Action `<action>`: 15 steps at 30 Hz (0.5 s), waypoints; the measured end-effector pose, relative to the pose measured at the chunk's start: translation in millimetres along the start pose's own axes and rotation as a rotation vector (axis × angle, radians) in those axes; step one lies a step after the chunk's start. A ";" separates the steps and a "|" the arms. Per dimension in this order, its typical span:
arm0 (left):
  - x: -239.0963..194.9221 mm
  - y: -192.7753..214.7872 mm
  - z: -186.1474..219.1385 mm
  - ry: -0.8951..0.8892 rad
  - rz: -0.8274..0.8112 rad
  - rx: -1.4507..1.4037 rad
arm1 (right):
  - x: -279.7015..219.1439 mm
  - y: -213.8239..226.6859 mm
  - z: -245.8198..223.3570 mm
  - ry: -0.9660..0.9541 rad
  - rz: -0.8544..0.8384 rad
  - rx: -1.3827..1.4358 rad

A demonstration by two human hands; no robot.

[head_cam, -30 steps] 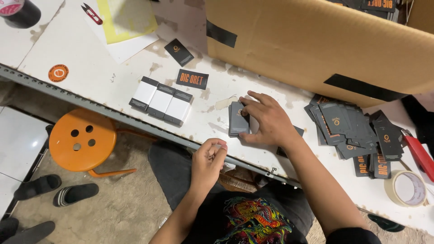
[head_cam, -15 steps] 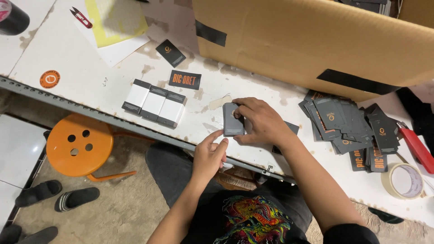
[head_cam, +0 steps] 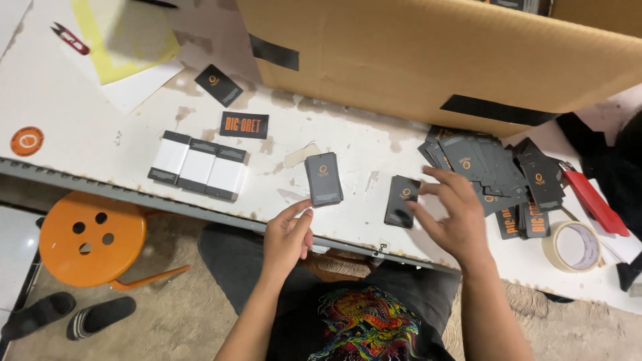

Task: Picking up small printed cards, stacking them neatly, and wrapping the stack with a black fabric strip before cutting it with a utility knife.

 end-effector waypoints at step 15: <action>-2.2 -1.2 2.2 0.136 0.064 0.014 | -47.6 69.9 96.6 -0.124 0.111 -0.551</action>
Point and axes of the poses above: each hand's wrist, its own x-axis towards the middle knuckle, its own y-axis out of the back of the hand, z = x × y, the point moved 8 cm from there along x, towards the middle knuckle, and after that the axes turned 8 degrees about z, right-handed, at the moved point
